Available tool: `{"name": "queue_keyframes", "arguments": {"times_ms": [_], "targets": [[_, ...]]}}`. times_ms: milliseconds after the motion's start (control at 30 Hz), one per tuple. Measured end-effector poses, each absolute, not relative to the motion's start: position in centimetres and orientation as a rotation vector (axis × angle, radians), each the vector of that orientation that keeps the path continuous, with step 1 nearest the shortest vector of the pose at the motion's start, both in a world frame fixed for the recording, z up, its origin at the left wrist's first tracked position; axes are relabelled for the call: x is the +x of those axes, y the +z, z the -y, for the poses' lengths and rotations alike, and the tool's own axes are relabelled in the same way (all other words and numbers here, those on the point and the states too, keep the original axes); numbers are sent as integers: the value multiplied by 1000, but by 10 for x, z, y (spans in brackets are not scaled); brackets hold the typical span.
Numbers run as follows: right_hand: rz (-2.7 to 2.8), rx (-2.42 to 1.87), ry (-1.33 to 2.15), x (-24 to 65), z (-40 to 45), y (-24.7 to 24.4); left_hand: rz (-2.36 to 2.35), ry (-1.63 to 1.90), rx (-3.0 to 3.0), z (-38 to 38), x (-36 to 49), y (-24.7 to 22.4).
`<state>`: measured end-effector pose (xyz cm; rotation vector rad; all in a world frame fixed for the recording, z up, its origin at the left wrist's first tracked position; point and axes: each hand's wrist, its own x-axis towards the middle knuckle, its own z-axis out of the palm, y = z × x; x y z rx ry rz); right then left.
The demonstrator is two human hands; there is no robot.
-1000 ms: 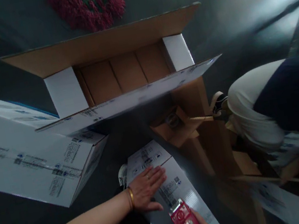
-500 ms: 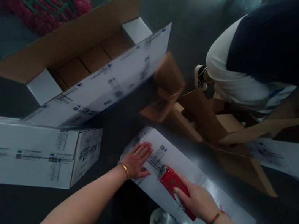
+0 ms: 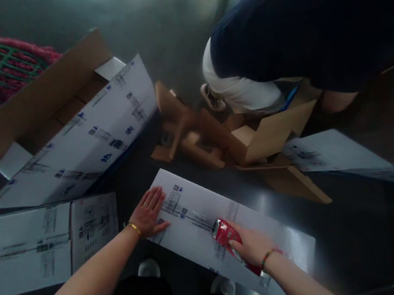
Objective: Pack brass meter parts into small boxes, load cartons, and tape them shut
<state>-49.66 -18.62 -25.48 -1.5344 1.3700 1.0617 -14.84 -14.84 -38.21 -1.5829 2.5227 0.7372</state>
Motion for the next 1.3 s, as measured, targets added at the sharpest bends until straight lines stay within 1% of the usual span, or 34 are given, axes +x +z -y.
{"name": "queue_keyframes", "arguments": {"times_ms": [300, 433, 500, 600, 700, 800, 933, 1100, 1200, 1300], "targets": [[-1333, -1573, 921, -500, 194, -272, -2676, 377, -1538, 145, -140, -398], [-1303, -1586, 898, -498, 202, -267, -2707, 281, -1503, 152, -142, -394], [-1289, -1589, 908, -497, 206, -260, -2766, 323, -1375, 153, -166, -390], [-1258, -1611, 924, -495, 208, -253, -2828, 582, -1042, 143, -232, -384], [-1247, -1633, 935, -494, 206, -253, -2802, 729, -982, 127, -289, -380], [-1258, -1663, 935, -493, 202, -254, -2794, 718, -999, 120, -304, -378], [-1245, -1704, 917, -499, 195, -247, -2796, 636, -987, 122, -294, -379], [-1289, -1704, 903, -543, 175, -236, -2860, 492, -991, 121, -291, -382], [-1349, -1654, 942, -597, 156, -227, -2968, 347, -989, 121, -292, -384], [-1445, -1537, 1029, -670, 131, -213, -3074, 164, -984, 121, -290, -384]]}}
